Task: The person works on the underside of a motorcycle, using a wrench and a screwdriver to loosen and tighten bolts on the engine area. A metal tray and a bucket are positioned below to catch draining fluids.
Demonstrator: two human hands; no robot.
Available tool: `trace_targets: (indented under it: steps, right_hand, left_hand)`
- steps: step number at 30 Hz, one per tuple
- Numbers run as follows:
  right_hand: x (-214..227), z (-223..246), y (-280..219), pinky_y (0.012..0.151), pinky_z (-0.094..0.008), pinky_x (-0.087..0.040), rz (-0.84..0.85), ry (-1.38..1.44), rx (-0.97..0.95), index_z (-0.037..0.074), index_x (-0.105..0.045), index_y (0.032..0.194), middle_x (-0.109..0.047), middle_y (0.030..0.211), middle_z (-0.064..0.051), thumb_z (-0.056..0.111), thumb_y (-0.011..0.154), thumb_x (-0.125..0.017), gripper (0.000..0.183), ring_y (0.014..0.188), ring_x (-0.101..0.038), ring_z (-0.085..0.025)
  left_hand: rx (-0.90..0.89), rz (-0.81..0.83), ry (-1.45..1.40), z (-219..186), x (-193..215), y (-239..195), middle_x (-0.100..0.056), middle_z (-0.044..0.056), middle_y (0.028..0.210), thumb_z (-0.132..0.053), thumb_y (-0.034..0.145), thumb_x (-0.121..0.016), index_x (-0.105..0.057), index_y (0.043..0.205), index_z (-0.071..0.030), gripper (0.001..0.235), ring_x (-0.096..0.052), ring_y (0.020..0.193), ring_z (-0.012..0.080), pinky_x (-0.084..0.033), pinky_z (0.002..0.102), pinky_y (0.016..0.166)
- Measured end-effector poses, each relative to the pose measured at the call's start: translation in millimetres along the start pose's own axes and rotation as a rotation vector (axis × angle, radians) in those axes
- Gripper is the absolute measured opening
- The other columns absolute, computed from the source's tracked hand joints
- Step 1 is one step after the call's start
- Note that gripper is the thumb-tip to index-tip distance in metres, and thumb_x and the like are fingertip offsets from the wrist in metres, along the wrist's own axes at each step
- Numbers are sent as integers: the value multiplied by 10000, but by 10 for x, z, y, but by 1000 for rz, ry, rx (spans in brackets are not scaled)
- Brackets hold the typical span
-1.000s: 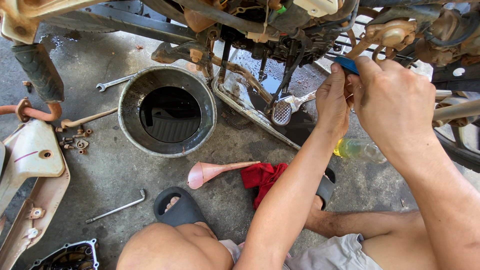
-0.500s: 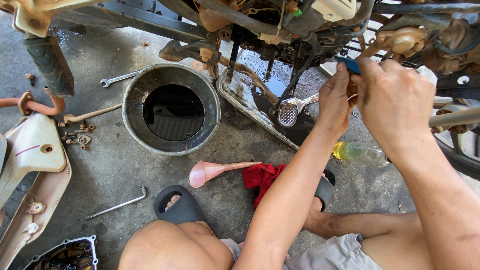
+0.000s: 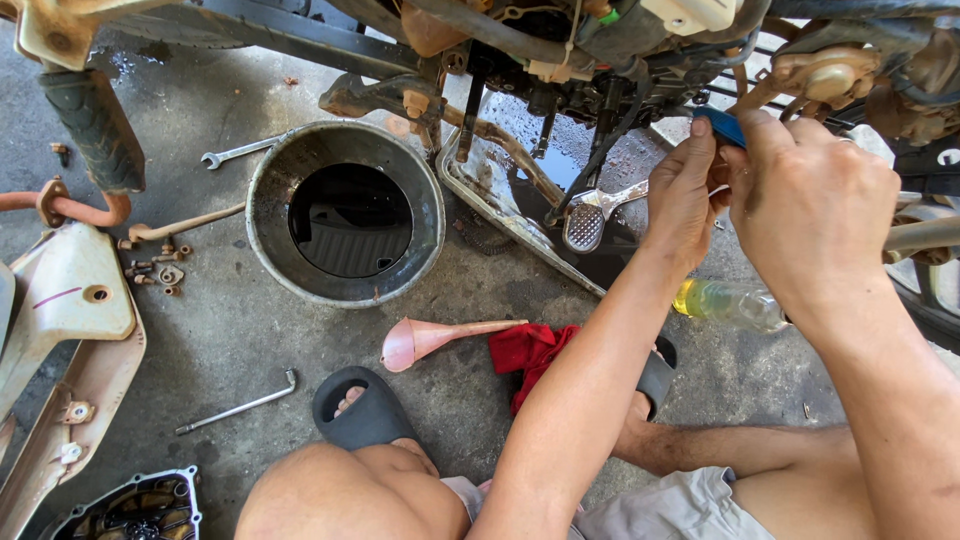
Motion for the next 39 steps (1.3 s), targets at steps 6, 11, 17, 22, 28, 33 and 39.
trace_targets:
  steps: [6, 11, 17, 22, 28, 33, 39]
  right_hand:
    - [78, -40, -9, 501, -360, -523, 28, 79, -4, 383, -741, 1409, -721, 899, 84, 470, 1115, -666, 315, 670, -728, -234]
    - [87, 53, 29, 476, -327, -552, 68, 31, 32, 357, -724, 1348, -721, 873, 74, 491, 1123, -635, 276, 681, -742, -187]
    - [-132, 90, -8, 494, -337, -498, 27, 61, 39, 340, -703, 1204, -684, 851, 68, 487, 1126, -659, 172, 661, -713, -217]
    - [-39, 67, 2, 478, -315, -536, 52, 4, 45, 378, -708, 1422, -706, 849, 97, 538, 1106, -623, 364, 629, -725, -173]
    - [-214, 144, -47, 451, -334, -482, 7, 68, 58, 306, -665, 1142, -664, 824, 67, 450, 1126, -630, 149, 645, -701, -199]
    - [-266, 206, -33, 431, -293, -537, 11, 31, 78, 276, -690, 1205, -701, 836, 81, 510, 1188, -562, 268, 592, -707, -136]
    - [-241, 191, -69, 373, -309, -479, -18, 63, 66, 274, -700, 1216, -676, 801, 87, 373, 1191, -536, 193, 539, -664, -120]
  left_hand:
    - [-8, 21, -40, 78, 47, -18, -679, -118, 730, -493, 1035, -660, -669, 824, -246, 325, -627, 643, 14, -430, 201, 507]
    - [24, -4, 0, -74, 78, -93, -649, -111, 686, -505, 1023, -650, -668, 801, -244, 344, -566, 604, 36, -385, 225, 526]
    - [25, -21, -7, -39, 167, -31, -664, -97, 696, -490, 1015, -664, -647, 841, -235, 309, -578, 573, 18, -389, 195, 476]
    - [14, -6, 0, -70, 118, -79, -676, -107, 719, -473, 1012, -674, -670, 847, -229, 295, -585, 619, 29, -417, 201, 530]
    - [38, -69, -46, 28, 262, 2, -653, -104, 718, -458, 1011, -669, -632, 813, -256, 285, -566, 576, 44, -382, 227, 465]
    - [46, -78, -44, -12, 290, -18, -652, -126, 711, -462, 1001, -678, -709, 834, -250, 271, -546, 635, 78, -374, 234, 494]
    - [31, -62, -24, -69, 210, -110, -629, -111, 675, -380, 1063, -605, -697, 783, -233, 329, -502, 592, 72, -357, 240, 537]
Point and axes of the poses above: each hand's wrist, its own y-axis towards the middle knuckle, its own x-axis out of the back of the hand, z = x × y, the point moved 2 cm from there along y, towards the middle knuckle
